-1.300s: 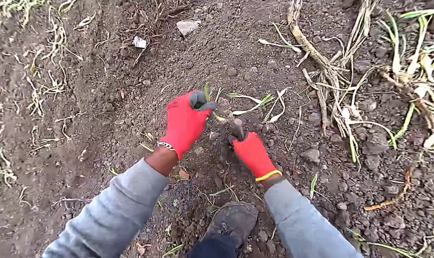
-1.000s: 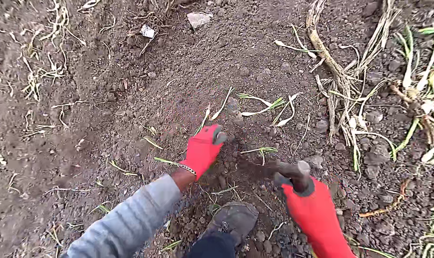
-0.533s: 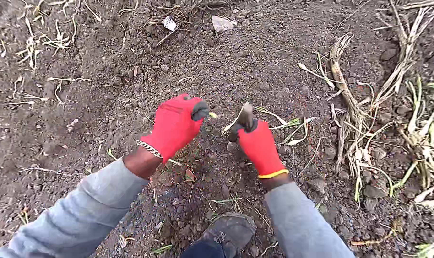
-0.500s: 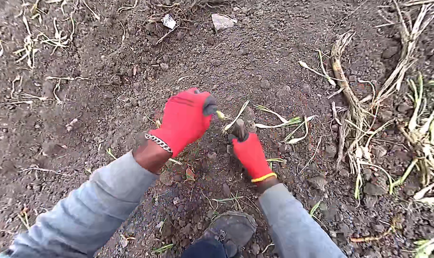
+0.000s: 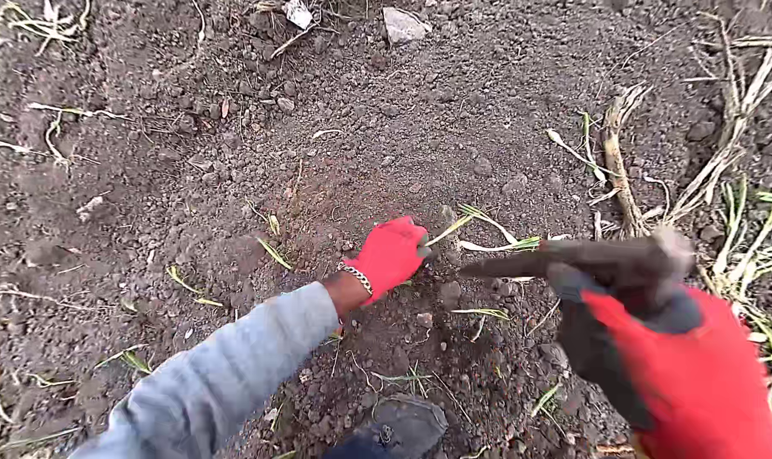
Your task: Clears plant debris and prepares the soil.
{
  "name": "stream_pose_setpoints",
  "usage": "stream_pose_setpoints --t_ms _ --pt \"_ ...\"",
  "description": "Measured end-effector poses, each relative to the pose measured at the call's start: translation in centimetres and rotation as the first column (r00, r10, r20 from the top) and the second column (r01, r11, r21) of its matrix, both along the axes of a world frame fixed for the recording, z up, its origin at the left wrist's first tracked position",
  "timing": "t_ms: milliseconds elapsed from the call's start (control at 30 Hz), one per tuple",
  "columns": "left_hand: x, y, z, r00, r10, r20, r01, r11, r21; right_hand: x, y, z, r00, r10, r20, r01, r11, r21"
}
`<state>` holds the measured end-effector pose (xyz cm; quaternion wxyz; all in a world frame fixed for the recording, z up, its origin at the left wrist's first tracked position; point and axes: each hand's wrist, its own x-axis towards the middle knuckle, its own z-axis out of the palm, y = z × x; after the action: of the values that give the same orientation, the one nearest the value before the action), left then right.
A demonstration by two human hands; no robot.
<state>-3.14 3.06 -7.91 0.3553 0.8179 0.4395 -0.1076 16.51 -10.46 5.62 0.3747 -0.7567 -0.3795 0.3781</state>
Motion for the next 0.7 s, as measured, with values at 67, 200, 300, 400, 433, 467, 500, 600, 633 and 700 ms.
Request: stream_pose_setpoints --t_ms 67,200,300,400,433,467,500,600,633,700 --pt "-4.5 -0.1 2.0 0.948 0.259 0.184 -0.247 0.965 -0.084 0.4 5.2 3.7 0.995 -0.003 -0.098 0.027 0.971 0.238" --pt "-8.9 3.5 6.6 0.666 0.683 0.302 -0.647 0.729 -0.223 -6.4 12.7 -4.2 0.988 0.136 0.079 -0.148 0.974 0.170" --pt "-6.8 6.6 4.9 0.703 0.638 0.313 -0.642 0.759 -0.106 -11.7 11.1 -15.7 0.952 0.306 0.005 -0.297 0.928 -0.226" --pt "-5.6 3.6 -2.2 0.911 0.411 -0.039 -0.412 0.898 -0.151 -8.2 7.3 -11.7 0.977 0.184 -0.110 -0.207 0.945 -0.254" --pt "-5.7 2.5 -3.5 0.937 0.331 -0.108 -0.345 0.926 -0.155 -5.7 5.8 -9.0 0.983 0.121 -0.140 -0.146 0.973 -0.181" --pt "-6.1 1.5 -3.3 0.941 0.310 -0.135 -0.329 0.932 -0.155 -3.4 3.2 -6.3 0.984 0.083 -0.160 -0.101 0.989 -0.105" --pt "-6.8 0.4 -1.9 0.937 0.317 -0.147 -0.336 0.932 -0.134 -1.3 -0.2 -3.8 0.982 0.082 -0.168 -0.091 0.994 -0.051" --pt "-6.1 1.1 2.3 0.947 0.316 -0.057 -0.298 0.932 0.208 3.8 -7.0 -2.7 0.986 0.156 -0.052 -0.161 0.979 -0.127" --pt "-4.2 0.9 3.0 0.967 0.255 -0.020 -0.239 0.928 0.286 4.2 -9.1 -4.2 0.987 0.158 0.015 -0.148 0.952 -0.269" --pt "1.9 -0.2 3.2 0.996 0.091 0.006 -0.089 0.953 0.288 3.9 -11.7 -9.1 0.988 0.130 0.084 -0.070 0.860 -0.505"
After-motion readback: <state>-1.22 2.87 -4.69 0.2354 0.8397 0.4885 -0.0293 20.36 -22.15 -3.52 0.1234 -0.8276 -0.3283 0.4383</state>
